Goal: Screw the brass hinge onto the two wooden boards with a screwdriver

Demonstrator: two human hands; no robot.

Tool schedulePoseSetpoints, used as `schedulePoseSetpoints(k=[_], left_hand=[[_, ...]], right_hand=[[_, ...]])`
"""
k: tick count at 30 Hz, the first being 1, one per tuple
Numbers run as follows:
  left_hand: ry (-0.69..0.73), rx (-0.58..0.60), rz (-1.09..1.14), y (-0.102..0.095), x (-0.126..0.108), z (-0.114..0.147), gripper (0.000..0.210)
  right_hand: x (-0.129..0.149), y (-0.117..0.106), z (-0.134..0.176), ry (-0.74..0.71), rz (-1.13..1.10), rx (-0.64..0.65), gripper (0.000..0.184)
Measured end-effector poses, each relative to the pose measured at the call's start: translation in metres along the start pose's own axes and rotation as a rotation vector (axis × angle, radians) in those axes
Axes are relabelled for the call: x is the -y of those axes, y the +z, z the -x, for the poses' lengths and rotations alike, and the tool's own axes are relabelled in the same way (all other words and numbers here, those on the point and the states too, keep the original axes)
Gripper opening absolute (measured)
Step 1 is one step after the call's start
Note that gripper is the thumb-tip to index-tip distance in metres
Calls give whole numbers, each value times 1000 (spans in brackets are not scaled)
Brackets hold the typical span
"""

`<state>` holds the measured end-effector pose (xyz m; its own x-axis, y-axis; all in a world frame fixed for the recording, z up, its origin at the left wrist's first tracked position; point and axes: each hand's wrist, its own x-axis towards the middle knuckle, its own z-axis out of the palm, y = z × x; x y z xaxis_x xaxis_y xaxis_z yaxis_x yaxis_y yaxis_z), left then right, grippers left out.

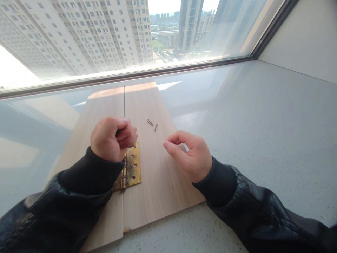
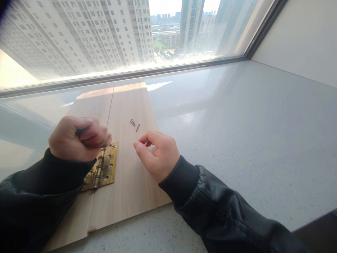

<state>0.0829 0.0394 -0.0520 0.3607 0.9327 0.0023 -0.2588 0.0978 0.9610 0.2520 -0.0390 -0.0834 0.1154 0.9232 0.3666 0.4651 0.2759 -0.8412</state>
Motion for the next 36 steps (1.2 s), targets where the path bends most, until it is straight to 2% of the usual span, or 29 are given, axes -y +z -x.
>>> schedulePoseSetpoints(k=[2,3,7,8,10,18,20,24,26,27,29,33,35,36], left_hand=[[-27,2,20,-1,-2,1,40],[-4,-39,19,2,-2,3,39],[212,-359,-30,23,4,17,40],[254,-398,-24,28,6,20,41],[310,-401,-43,33,8,23,42],[222,-338,-79,28,5,17,43],[178,-287,-68,23,2,14,42],[-94,44,-33,7,-8,3,40],[-154,163,-52,1,-13,-2,36],[-132,173,-71,-1,-16,-3,33],[-60,100,-132,-4,-20,-1,27],[166,-308,-253,1,-19,13,20],[290,-385,-338,9,-13,19,21],[324,-373,-354,14,-9,21,22]], right_hand=[[0,0,0,2,1,-1,15],[0,0,-1,5,2,-1,15],[1,0,0,0,8,3,15],[1,0,0,-1,11,4,15],[1,-1,0,-2,15,5,15],[3,-1,1,-4,13,14,14],[3,-1,1,-1,10,11,14],[3,-1,1,7,3,16,14],[2,-1,1,12,4,22,14],[3,-1,1,14,5,24,14],[3,-1,1,14,5,29,14],[3,-1,2,14,8,31,14],[2,-1,1,17,14,38,14],[2,-1,1,20,17,40,14]])
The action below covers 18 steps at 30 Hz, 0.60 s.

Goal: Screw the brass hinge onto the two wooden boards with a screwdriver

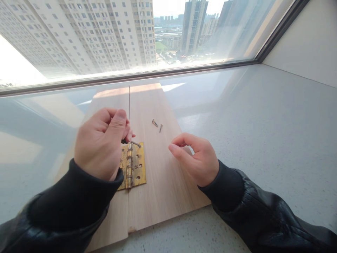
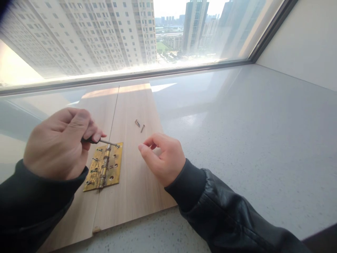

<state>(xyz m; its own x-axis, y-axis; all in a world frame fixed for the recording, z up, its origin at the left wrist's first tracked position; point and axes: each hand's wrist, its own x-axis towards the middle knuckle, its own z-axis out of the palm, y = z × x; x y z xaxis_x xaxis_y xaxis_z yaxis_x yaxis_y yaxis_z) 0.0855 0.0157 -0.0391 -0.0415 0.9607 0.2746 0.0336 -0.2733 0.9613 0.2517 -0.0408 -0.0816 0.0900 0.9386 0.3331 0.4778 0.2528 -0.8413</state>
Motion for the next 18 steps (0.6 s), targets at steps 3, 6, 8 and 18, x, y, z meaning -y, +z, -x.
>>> schedulePoseSetpoints(k=[3,6,8,18], left_hand=[[137,-133,-31,14,2,5,24],[107,-46,10,18,2,-3,37],[30,63,121,14,1,-12,42],[71,53,124,11,7,-2,12]], right_hand=[[-1,-1,-1,10,7,2,15],[-2,-1,0,16,12,-7,15],[-2,-1,0,20,11,-6,15],[1,-1,-1,14,25,-8,14]])
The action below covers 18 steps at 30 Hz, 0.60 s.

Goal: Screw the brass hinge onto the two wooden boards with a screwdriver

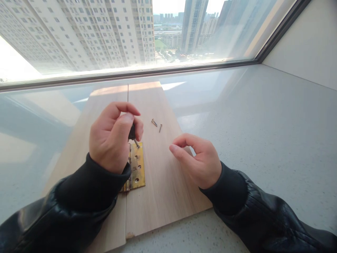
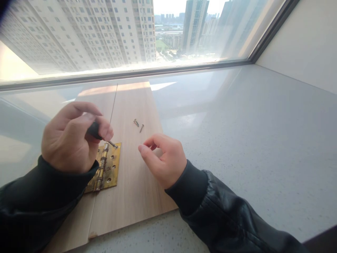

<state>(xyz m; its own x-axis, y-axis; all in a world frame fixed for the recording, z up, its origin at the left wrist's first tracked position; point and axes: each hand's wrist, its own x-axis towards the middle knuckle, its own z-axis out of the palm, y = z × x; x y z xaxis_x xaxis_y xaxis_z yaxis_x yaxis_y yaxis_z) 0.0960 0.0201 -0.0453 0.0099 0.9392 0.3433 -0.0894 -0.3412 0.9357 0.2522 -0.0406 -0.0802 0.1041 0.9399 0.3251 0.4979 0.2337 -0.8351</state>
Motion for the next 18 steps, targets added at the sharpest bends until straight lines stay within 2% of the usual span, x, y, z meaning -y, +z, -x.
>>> schedulePoseSetpoints(k=[1,2,5,8,10,12,15,18], left_hand=[[24,-65,-65,2,0,4,12],[27,-78,-121,3,-1,8,15],[10,30,-189,9,0,15,28],[54,-3,-103,18,4,13,37],[22,-38,-4,23,5,6,42],[-52,-25,31,24,6,-3,46],[-201,111,119,16,7,-15,49],[-325,365,187,3,8,-22,49]], right_hand=[[1,0,0,-1,0,0,14],[1,-1,1,-3,-1,3,14],[3,-1,2,-12,-5,15,14],[3,0,2,-9,-4,15,13],[1,0,1,1,0,13,13],[0,0,0,7,-1,9,14],[-1,0,0,6,-6,4,15],[-2,0,0,4,-7,2,15]])
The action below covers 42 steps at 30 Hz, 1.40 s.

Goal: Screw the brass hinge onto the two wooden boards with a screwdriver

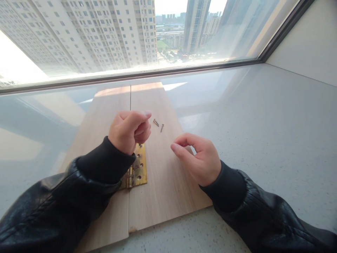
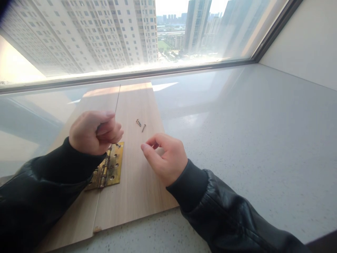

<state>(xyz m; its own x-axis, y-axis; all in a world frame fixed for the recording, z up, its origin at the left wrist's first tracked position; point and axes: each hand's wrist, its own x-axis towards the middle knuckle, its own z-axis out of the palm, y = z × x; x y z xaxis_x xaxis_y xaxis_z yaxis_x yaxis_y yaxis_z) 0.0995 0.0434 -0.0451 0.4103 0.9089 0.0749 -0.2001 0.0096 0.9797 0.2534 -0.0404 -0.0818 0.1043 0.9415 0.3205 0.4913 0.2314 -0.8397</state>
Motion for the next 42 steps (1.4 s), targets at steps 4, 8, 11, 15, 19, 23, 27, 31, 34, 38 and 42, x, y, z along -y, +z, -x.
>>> schedulePoseSetpoints(k=[4,8,11,15,19,23,27,31,34,38,42], left_hand=[[222,-158,-120,-8,2,9,35],[327,-463,-338,-1,5,21,21],[336,-412,-243,10,6,23,26],[296,-299,-187,20,3,17,32],[182,-149,-104,14,-3,11,32],[44,42,15,0,-7,7,19],[27,100,24,-4,-8,6,8],[87,149,-46,-8,-3,7,15],[102,155,-71,-15,5,9,42],[167,177,-173,-24,9,13,60],[104,62,-260,-45,-1,13,71]], right_hand=[[0,0,0,-11,4,0,14],[0,1,0,-20,20,-1,15],[-1,0,1,-15,28,6,15],[-2,0,1,-13,31,3,16],[-2,1,0,-12,37,-6,17],[-3,0,1,-46,43,-17,13],[6,-3,-7,-137,21,-24,14],[36,-4,-35,-228,75,172,33],[60,-2,-58,-295,232,400,32],[86,0,-70,-421,544,527,18],[106,-2,-75,-528,884,646,13]])
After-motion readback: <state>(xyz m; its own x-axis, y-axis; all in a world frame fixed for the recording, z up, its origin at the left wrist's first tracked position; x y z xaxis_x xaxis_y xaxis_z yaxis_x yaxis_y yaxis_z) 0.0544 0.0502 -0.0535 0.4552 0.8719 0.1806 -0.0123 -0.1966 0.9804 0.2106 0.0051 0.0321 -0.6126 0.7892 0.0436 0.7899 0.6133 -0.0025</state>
